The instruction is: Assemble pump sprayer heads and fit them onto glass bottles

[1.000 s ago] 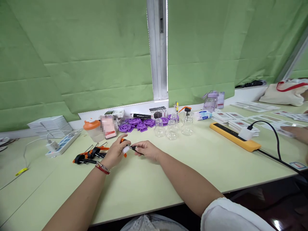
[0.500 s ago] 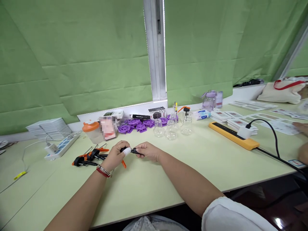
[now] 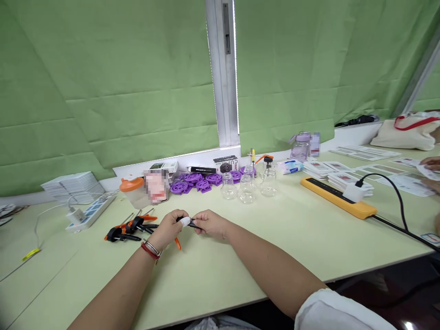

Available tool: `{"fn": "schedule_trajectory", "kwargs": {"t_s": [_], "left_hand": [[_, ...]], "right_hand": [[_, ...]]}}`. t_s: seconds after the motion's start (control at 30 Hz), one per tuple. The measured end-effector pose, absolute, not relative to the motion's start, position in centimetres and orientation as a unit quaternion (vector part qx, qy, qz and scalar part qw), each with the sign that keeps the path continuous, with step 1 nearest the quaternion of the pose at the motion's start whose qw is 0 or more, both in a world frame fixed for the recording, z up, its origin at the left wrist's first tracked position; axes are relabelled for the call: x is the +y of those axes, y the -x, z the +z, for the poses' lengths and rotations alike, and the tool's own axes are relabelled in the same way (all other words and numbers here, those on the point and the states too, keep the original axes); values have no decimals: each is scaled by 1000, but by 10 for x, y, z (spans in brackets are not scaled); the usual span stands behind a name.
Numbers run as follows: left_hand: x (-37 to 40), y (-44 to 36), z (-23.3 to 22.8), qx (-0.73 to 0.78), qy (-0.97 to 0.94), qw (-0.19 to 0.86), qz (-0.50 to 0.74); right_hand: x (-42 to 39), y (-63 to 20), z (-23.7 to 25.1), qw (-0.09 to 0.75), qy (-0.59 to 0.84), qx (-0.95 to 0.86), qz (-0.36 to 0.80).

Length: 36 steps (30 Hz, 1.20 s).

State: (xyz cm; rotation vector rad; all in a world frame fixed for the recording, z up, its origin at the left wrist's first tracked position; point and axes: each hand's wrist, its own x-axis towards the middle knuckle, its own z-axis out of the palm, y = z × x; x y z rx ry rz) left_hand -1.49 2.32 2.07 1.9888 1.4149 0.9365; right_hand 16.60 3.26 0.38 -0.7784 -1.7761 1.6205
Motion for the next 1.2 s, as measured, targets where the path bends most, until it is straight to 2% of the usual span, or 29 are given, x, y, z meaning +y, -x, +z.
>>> {"fn": "schedule_trajectory", "kwargs": {"t_s": [0.27,0.47,0.63,0.83,1.0,1.2], "left_hand": [[22,16,20,498,-800,176,285],[17,14,20,483,-791,240,290],[13,7,21,523,-737,272,330],[15,2,19,582,-657,227,421],[17,2,14,567,-718,158,372],[9,-16,10,582,-730,25,357]], "right_hand": [[29,-165,4,280,300,-661,628],[29,-164,1,259,303,-671,626],[34,-162,-1,298,331,-660,605],[37,-154,4,347,366,-648,571],[38,-152,4,400,379,-639,536],[31,-145,2,410,387,-584,585]]}}
